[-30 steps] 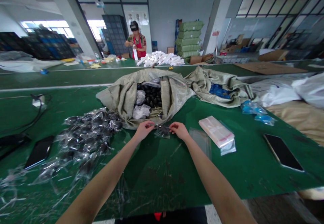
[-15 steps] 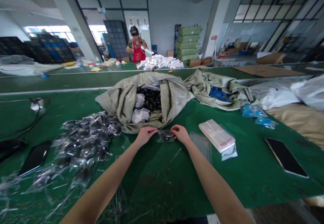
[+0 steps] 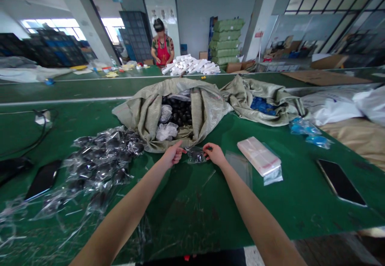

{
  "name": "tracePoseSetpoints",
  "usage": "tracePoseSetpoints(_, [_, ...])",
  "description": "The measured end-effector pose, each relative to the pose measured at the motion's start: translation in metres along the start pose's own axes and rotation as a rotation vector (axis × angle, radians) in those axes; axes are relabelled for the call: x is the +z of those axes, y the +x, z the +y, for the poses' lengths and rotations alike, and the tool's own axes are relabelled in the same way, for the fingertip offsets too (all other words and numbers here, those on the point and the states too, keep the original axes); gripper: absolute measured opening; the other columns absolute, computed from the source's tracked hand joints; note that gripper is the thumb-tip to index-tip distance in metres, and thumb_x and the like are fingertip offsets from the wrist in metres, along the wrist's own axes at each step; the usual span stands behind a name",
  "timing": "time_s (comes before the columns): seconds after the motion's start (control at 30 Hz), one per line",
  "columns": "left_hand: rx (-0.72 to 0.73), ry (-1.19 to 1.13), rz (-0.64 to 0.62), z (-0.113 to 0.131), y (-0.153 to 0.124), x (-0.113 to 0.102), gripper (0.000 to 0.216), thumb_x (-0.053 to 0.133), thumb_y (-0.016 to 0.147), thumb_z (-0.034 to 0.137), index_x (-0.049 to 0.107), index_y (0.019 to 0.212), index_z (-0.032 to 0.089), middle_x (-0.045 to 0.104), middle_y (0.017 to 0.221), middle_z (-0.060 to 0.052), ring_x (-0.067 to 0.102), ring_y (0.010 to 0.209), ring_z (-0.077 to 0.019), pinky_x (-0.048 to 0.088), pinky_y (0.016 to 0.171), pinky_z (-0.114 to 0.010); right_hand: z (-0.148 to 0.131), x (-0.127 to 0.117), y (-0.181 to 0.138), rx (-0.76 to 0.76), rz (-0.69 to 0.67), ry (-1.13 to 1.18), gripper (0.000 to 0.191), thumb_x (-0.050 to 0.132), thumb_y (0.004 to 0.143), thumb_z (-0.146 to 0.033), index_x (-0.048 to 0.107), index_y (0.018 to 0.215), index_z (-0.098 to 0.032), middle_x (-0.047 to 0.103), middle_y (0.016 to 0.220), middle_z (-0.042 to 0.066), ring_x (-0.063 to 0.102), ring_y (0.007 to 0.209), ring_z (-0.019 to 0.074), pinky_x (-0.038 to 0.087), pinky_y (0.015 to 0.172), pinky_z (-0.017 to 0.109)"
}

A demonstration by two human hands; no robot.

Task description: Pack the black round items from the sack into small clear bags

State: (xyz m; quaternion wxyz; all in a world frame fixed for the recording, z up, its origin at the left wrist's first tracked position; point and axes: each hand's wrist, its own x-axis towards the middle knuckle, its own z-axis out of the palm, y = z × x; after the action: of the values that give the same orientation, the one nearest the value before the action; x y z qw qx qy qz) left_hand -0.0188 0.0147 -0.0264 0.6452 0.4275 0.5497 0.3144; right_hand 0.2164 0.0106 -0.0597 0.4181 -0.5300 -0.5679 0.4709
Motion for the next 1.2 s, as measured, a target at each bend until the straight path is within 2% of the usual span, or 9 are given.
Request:
tracePoseSetpoints(0.1, [-0.104,-0.137,-0.106,0.005,0.0,0.001,0.045,0.065,0.072,0.057,0.06,0.072,0.013,0.022,0.042,0.013,0.013,0.034,-0.0036,0.005,0.036,-0.02,-0.003,0.0,0.0,0.007,-0.008,-0.005,0.005,0.056,0.079,-0.015,0.06,0.079,-0.018,0.061,0.069,-0.003,0.066,0.059,0.0123,0.052,0.042,0.019])
tracePoseSetpoints(0.27, [-0.042,-0.169,-0.136,0.002,-0.003,0.004,0.029,0.076,0.067,0.035,0.06,0.077,0.013,0.024,0.043,0.013,0.016,0.035,-0.0023,0.004,0.037,-0.019,-0.009,-0.004,-0.003,0.023,-0.005,-0.036,0.006,0.061,0.079,-0.015,0.065,0.083,-0.018,0.065,0.075,-0.002,0.061,0.051,0.008,0.048,0.04,0.016])
tracePoseSetpoints(0.43, [-0.019,-0.17,-0.147,-0.008,-0.007,0.003,0.03,0.076,0.069,0.037,0.062,0.079,0.013,0.023,0.042,0.013,0.017,0.034,-0.0022,0.003,0.036,-0.019,-0.017,-0.009,-0.005,0.118,0.07,-0.027,0.015,0.062,0.083,-0.019,0.064,0.098,-0.019,0.067,0.085,0.0,0.054,0.042,0.0043,0.039,0.033,0.015])
tracePoseSetpoints(0.5, [-0.01,-0.169,-0.147,-0.009,-0.008,0.003,0.031,0.076,0.069,0.038,0.062,0.079,0.013,0.024,0.042,0.013,0.017,0.034,-0.0021,0.003,0.036,-0.019,-0.021,-0.009,-0.006,0.201,0.085,-0.003,0.014,0.057,0.089,-0.029,0.062,0.09,-0.016,0.065,0.074,0.001,0.051,0.038,0.0052,0.036,0.03,0.016])
tracePoseSetpoints(0.57, [-0.004,-0.164,-0.149,-0.009,-0.009,0.005,0.032,0.077,0.068,0.038,0.062,0.08,0.013,0.024,0.042,0.013,0.017,0.034,-0.0019,0.003,0.036,-0.019,-0.025,-0.006,-0.007,0.29,0.054,0.038,0.03,0.052,0.093,-0.04,0.06,0.08,-0.014,0.063,0.063,0.002,0.052,0.037,0.0074,0.035,0.029,0.017])
tracePoseSetpoints(0.63, [0.002,-0.156,-0.15,-0.009,-0.011,0.006,0.033,0.077,0.068,0.039,0.062,0.079,0.013,0.024,0.043,0.013,0.017,0.034,-0.0017,0.003,0.036,-0.02,-0.029,-0.003,-0.01,0.355,-0.002,0.089,0.036,0.052,0.093,-0.044,0.059,0.075,-0.013,0.062,0.059,0.004,0.055,0.039,0.0092,0.037,0.031,0.018])
tracePoseSetpoints(0.77, [0.014,-0.127,-0.146,-0.01,-0.016,0.01,0.035,0.078,0.067,0.042,0.063,0.079,0.013,0.024,0.043,0.013,0.017,0.034,-0.0017,0.004,0.036,-0.02,-0.034,0.001,-0.015,0.388,-0.063,0.193,0.02,0.063,0.088,-0.03,0.059,0.077,-0.013,0.067,0.067,0.004,0.061,0.049,0.0089,0.044,0.039,0.016])
tracePoseSetpoints(0.9, [0.017,-0.08,-0.133,-0.014,-0.02,0.013,0.036,0.078,0.067,0.044,0.065,0.079,0.013,0.025,0.043,0.013,0.017,0.034,-0.0015,0.005,0.036,-0.02,-0.034,0.0,-0.02,0.384,-0.056,0.251,0.012,0.063,0.087,-0.023,0.058,0.08,-0.015,0.071,0.078,0.005,0.067,0.061,0.0107,0.052,0.049,0.018])
tracePoseSetpoints(1.2, [0.036,0.022,-0.067,-0.02,-0.02,0.017,0.041,0.075,0.068,0.046,0.07,0.086,0.01,0.066,0.073,-0.003,0.023,0.036,0.001,0.008,0.037,-0.021,-0.028,-0.002,-0.021,0.365,-0.03,0.282,0.011,0.065,0.085,-0.024,0.06,0.082,-0.015,0.073,0.086,0.008,0.069,0.067,0.0115,0.053,0.053,0.017])
